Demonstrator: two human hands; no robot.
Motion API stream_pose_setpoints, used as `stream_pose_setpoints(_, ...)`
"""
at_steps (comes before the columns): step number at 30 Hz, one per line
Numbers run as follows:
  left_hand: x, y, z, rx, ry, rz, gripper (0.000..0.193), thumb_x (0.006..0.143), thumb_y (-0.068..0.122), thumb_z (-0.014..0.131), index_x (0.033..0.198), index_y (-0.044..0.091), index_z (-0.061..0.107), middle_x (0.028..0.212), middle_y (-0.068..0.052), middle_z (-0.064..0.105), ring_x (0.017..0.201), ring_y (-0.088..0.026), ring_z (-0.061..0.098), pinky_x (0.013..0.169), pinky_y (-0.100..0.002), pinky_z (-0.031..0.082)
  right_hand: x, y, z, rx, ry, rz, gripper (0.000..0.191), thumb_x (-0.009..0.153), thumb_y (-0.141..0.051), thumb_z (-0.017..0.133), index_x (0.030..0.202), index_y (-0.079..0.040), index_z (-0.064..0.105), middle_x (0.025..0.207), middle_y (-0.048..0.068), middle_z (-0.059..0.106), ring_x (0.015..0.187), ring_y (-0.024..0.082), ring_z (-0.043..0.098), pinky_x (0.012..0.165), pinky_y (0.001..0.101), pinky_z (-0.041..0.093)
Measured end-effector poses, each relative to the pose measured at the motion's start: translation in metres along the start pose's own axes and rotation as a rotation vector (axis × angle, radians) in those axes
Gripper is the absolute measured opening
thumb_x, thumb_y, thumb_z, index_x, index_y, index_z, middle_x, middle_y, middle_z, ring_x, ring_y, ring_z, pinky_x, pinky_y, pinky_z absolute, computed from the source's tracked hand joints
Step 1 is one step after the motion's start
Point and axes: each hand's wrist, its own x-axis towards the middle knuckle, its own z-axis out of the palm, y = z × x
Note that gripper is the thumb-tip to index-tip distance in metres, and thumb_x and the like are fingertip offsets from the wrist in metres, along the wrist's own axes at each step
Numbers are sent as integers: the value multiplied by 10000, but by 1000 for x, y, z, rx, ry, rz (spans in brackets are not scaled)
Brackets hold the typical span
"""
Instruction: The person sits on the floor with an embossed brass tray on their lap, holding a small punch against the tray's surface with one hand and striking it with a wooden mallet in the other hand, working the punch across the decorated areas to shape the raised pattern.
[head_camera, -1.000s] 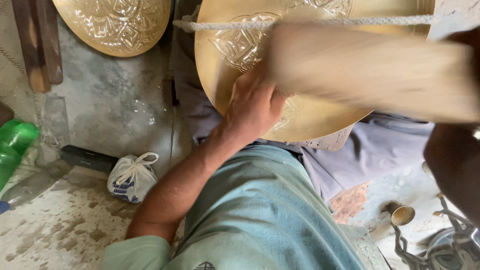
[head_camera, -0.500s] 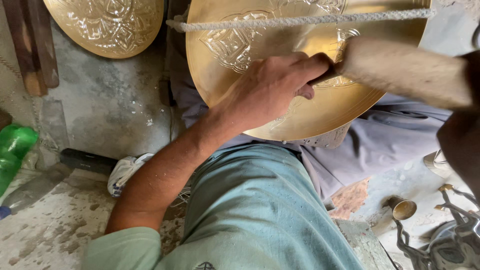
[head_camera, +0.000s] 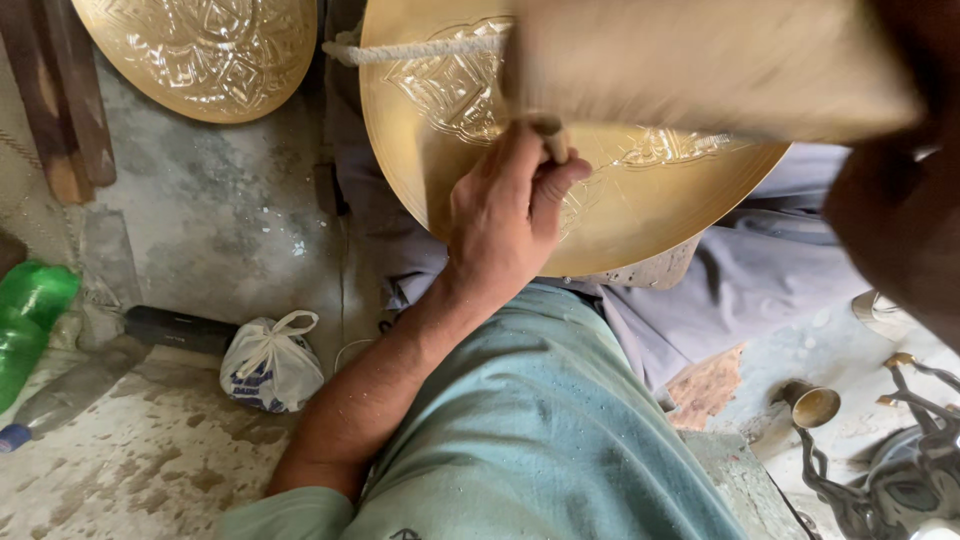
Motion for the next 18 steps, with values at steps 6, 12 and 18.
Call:
stream_pose_setpoints(6,-3,-4,3,19,17,-4,215,1046,160,737,1103,76,547,971,-44,712,813,-203,748,699,-327,596,1,-105,-65,-139,103,-376,330,914,122,616,1239,66,636,1057,242,682,913,363,678,732,441,548)
stream_pose_setpoints(12,-4,-2,2,8,-12,-61,242,1052,202,728,1101,50,546,960,-55,705,856,-216,752,717,-351,594,12,-164,-110,-224,101,-533,431,853,214,657,1253,57,653,1087,245,700,967,362,714,775,417,570)
stream_pose_setpoints(18,-3,-4,3,99,20,42,242,1036,231,712,1108,51,569,936,-79,658,831,-258,711,700,-390,571,14,-174,-115,-214,104,-540,455,827,251,654,1245,72,645,1088,254,703,987,362,724,783,403,577)
